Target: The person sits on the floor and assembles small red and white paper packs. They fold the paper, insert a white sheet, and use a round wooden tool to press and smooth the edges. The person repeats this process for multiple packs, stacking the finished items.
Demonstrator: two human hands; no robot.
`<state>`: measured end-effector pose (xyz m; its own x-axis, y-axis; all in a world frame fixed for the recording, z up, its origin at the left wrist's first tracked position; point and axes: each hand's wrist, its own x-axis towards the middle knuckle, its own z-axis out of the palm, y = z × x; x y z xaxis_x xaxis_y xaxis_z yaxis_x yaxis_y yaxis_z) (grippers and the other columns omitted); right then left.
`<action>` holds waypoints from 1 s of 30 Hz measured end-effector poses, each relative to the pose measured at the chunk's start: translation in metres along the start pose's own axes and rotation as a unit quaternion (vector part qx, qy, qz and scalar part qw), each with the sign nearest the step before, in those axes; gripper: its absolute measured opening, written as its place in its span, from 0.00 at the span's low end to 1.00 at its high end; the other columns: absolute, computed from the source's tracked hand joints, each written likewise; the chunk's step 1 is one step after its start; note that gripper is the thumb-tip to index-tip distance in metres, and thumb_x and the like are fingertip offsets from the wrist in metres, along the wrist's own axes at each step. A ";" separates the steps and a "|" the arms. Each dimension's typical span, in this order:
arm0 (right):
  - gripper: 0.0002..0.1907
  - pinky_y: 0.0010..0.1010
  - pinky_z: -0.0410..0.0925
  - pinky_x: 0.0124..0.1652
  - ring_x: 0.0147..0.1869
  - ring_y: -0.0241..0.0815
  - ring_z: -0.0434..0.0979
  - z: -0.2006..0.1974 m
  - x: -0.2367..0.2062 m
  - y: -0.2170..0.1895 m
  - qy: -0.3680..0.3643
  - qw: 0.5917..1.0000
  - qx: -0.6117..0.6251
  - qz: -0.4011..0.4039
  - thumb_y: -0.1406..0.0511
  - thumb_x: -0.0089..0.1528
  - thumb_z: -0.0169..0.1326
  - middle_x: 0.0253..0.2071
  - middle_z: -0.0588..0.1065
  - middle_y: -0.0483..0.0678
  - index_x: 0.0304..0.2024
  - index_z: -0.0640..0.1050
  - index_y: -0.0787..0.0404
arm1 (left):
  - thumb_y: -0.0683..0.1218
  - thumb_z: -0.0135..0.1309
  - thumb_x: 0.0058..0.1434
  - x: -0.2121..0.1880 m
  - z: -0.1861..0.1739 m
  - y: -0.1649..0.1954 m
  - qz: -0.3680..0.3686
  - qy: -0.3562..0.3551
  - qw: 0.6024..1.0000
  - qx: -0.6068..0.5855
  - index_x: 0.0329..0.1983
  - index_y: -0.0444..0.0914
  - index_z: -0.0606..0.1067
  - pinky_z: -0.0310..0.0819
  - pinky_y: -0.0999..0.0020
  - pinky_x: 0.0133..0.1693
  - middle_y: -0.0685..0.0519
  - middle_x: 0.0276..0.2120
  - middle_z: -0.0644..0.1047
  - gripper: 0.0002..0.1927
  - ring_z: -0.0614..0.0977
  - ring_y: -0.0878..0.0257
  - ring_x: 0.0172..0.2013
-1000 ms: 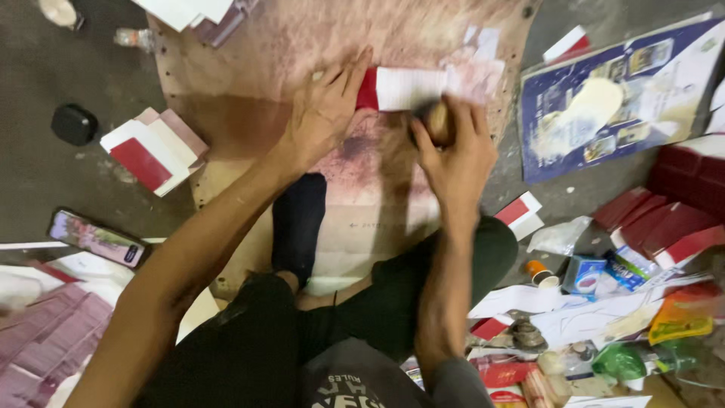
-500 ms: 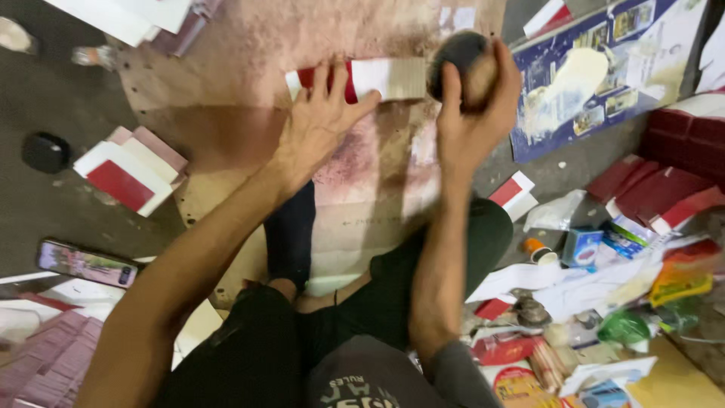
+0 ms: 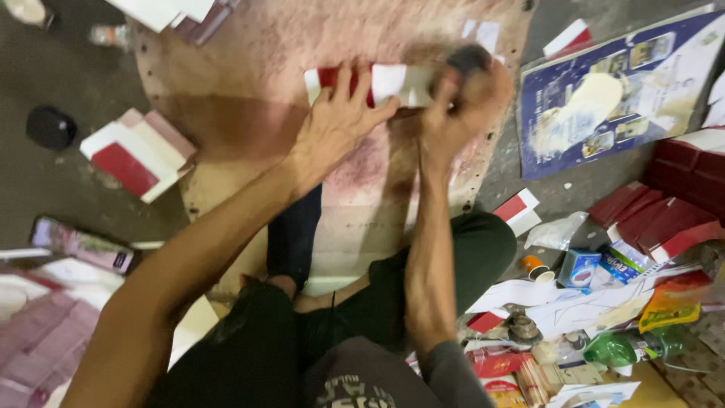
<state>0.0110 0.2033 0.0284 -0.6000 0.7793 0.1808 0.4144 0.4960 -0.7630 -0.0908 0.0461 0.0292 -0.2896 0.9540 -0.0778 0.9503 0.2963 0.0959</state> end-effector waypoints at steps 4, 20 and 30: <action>0.22 0.41 0.70 0.64 0.64 0.52 0.77 0.010 0.010 -0.013 -0.014 0.999 -0.012 -0.041 0.66 0.68 0.65 0.59 0.75 0.53 0.63 0.75 0.63 | 0.47 0.61 0.71 -0.004 -0.001 -0.006 -0.077 0.080 0.975 -0.193 0.81 0.53 0.57 0.80 0.54 0.49 0.45 0.65 0.69 0.39 0.73 0.45 0.62; 0.29 0.39 0.67 0.59 0.60 0.48 0.72 0.018 -0.060 -0.014 0.080 0.996 0.023 0.017 0.68 0.62 0.67 0.57 0.71 0.56 0.62 0.71 0.64 | 0.54 0.66 0.65 -0.017 0.004 -0.017 -0.123 0.129 0.941 -0.287 0.69 0.38 0.68 0.76 0.57 0.54 0.46 0.63 0.73 0.34 0.78 0.48 0.57; 0.36 0.41 0.70 0.54 0.58 0.55 0.75 -0.152 -0.026 0.104 0.065 0.958 -0.280 0.002 0.65 0.56 0.75 0.62 0.70 0.64 0.62 0.72 0.69 | 0.43 0.63 0.60 -0.004 -0.008 -0.022 -0.033 0.115 0.953 -0.279 0.47 0.38 0.78 0.72 0.52 0.52 0.46 0.55 0.77 0.13 0.76 0.47 0.53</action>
<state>0.1740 0.2932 0.0386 -0.5217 0.8050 0.2825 0.7411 0.5917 -0.3172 -0.1120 0.0364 0.0348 -0.4255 0.8982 0.1105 0.7386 0.2741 0.6158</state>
